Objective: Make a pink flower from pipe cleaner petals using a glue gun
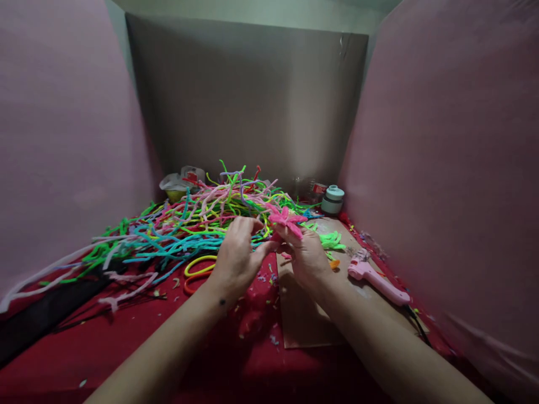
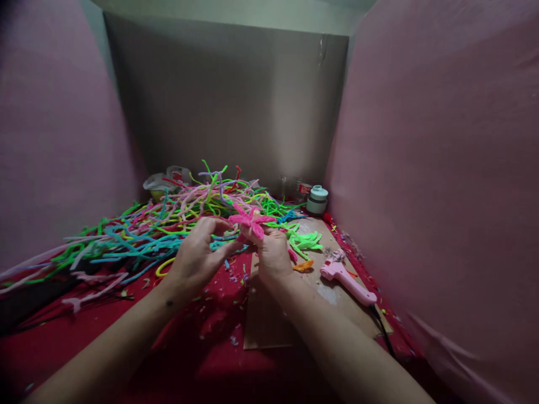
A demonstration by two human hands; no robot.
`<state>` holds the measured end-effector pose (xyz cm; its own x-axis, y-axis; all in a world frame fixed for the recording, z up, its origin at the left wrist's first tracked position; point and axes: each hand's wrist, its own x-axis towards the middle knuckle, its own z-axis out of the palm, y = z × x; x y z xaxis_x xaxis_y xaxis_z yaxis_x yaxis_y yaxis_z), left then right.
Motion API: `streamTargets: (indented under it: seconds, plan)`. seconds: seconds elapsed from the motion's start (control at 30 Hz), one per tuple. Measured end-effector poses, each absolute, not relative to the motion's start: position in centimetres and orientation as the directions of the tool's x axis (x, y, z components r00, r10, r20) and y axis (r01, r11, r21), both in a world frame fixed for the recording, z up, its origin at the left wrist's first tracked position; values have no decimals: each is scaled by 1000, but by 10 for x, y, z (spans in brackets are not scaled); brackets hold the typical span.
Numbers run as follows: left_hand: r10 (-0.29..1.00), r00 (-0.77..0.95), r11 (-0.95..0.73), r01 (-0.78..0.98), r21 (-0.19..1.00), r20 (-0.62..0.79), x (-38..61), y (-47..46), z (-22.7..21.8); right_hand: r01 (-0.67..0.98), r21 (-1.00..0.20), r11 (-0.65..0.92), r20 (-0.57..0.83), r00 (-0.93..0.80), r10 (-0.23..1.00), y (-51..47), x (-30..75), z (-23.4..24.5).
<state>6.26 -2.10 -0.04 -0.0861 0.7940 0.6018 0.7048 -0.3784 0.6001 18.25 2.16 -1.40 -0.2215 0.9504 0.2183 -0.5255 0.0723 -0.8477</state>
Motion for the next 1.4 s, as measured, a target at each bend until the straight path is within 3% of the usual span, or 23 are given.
streamTargets:
  seconds: [0.17,0.3,0.37,0.43,0.53,0.63,0.7,0.8,0.93,1.1,1.2,1.27,1.33,1.4]
  plan:
    - [807,26,-290,888,358,589,76,-14,-12,-517,-845,136,251,-159,955,27,180,-25]
    - [719,113,-218,973,69,686,77,-11,-21,-398,-883,250,300,-68,951,25,179,-33]
    - [682,174,-260,965,14,711,73,-10,-24,-351,-891,287,325,-54,944,22,179,-33]
    - [667,172,-347,932,99,725,69,-10,-25,-336,-895,295,337,-73,939,19,179,-29]
    - [727,22,-459,759,462,686,64,-10,-21,-359,-883,303,373,-141,917,14,179,-20]
    - [878,-63,-415,393,821,474,61,-12,-13,-416,-849,325,438,-212,874,14,180,-13]
    - [941,-20,-330,155,931,337,59,-14,-7,-429,-847,314,453,-275,848,16,182,-13]
    - [972,54,-223,-68,972,227,56,-17,-1,-458,-849,263,453,-377,808,24,184,-17]
    - [968,184,-106,-312,944,170,55,-18,-3,-522,-843,130,405,-455,793,29,185,-18]
    - [925,359,58,-465,883,128,58,-18,-8,-530,-845,74,367,-474,801,24,182,-16]
    - [944,307,-11,-344,939,124,61,-17,-8,-535,-842,75,347,-430,834,22,179,-18]
    - [964,153,-209,-71,975,217,62,-17,-10,-535,-842,65,316,-393,864,21,177,-19]
    - [918,-5,-380,270,885,396,63,-17,-14,-527,-845,91,304,-333,893,20,175,-20]
    - [852,-63,-435,468,770,520,63,-16,-19,-515,-844,149,324,-269,907,18,174,-21]
